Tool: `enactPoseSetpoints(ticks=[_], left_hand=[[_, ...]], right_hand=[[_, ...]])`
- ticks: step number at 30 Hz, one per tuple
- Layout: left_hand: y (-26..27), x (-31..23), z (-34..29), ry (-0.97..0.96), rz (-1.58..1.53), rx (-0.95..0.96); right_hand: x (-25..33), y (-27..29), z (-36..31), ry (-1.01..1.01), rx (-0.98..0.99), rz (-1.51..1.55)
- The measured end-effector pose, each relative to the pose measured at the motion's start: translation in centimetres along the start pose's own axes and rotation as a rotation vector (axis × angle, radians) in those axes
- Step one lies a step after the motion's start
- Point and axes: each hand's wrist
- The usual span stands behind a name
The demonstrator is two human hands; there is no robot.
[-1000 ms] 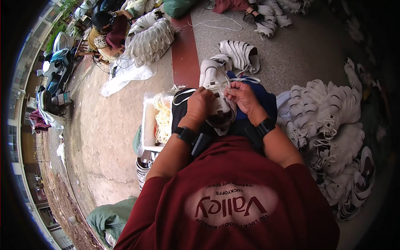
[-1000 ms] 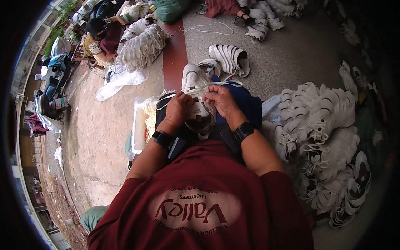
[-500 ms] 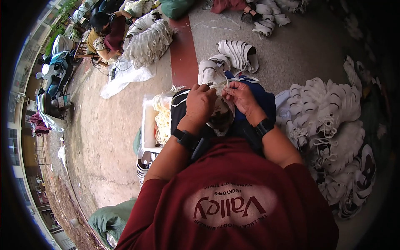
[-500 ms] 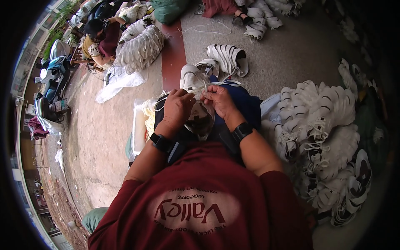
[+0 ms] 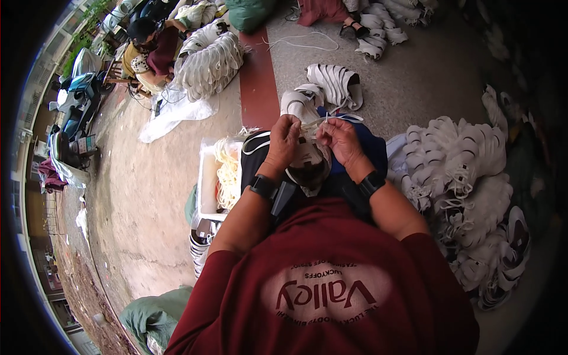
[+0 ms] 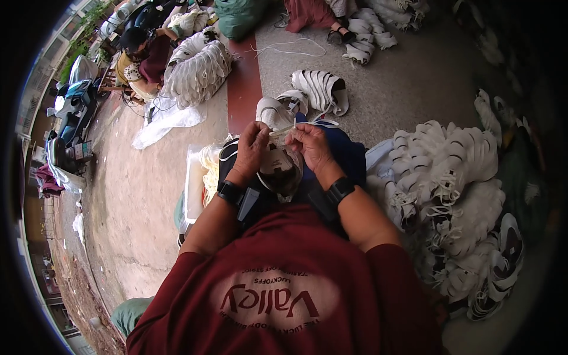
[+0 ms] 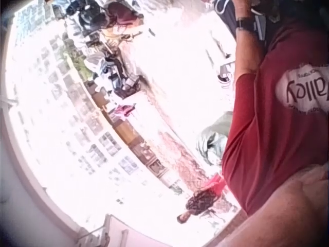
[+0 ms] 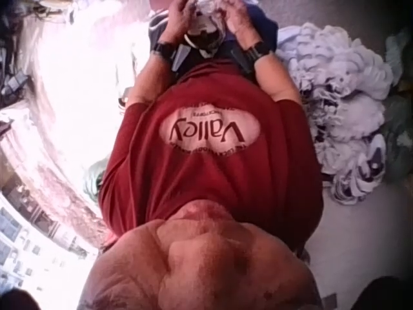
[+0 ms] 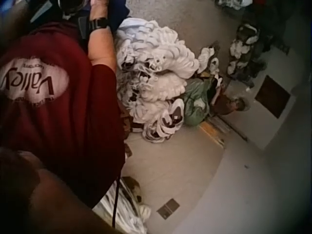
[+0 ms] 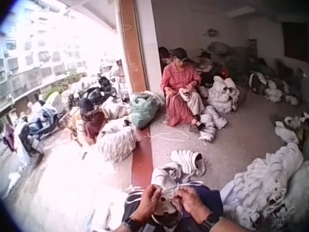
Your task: The recorder is lacing several pairs of white shoes while sitting on the floor among bags of shoe components.
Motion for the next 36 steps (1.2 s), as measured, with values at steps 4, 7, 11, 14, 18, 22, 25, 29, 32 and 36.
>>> enactPoseSetpoints(ticks=[4,7,11,14,18,22,25,29,32,36], left_hand=[[0.6,-2.9,0.4,0.340,-0.317,0.079],[3.5,-3.6,0.0,0.394,-0.419,0.108],[5.6,-0.7,-2.4,0.499,-0.768,0.017],[5.7,0.0,-3.2,0.535,-0.820,0.062],[5.7,0.3,-3.0,0.539,-0.890,0.030],[5.7,0.0,-3.1,0.533,-0.924,0.070],[5.8,0.0,-3.0,0.522,-0.941,0.089],[5.7,0.5,-2.2,0.551,-1.005,0.028],[5.2,0.9,-0.6,0.592,-0.949,-0.048],[3.7,2.2,1.0,0.677,-0.975,-0.092]], right_hand=[[0.6,-0.7,0.2,0.029,-0.033,-0.261],[1.0,-0.8,0.3,0.139,0.043,-0.505],[1.2,-1.5,0.4,0.076,0.063,-0.635],[1.5,-2.2,0.5,0.115,0.135,-0.795],[2.2,-4.1,0.3,0.335,0.260,-1.183],[2.0,-4.9,0.3,0.492,0.267,-1.484],[2.1,-5.0,0.4,0.510,0.276,-1.552],[2.2,-5.2,0.4,0.491,0.302,-1.554],[2.3,-5.7,0.4,0.490,0.323,-1.617],[2.4,-6.2,0.6,0.474,0.326,-1.751]])
Point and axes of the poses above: each hand's wrist, its own z-axis towards the middle knuckle, its own y-axis out of the back of the hand, x = y × z, and after that the axes turned 12 degrees about -x, right-handed
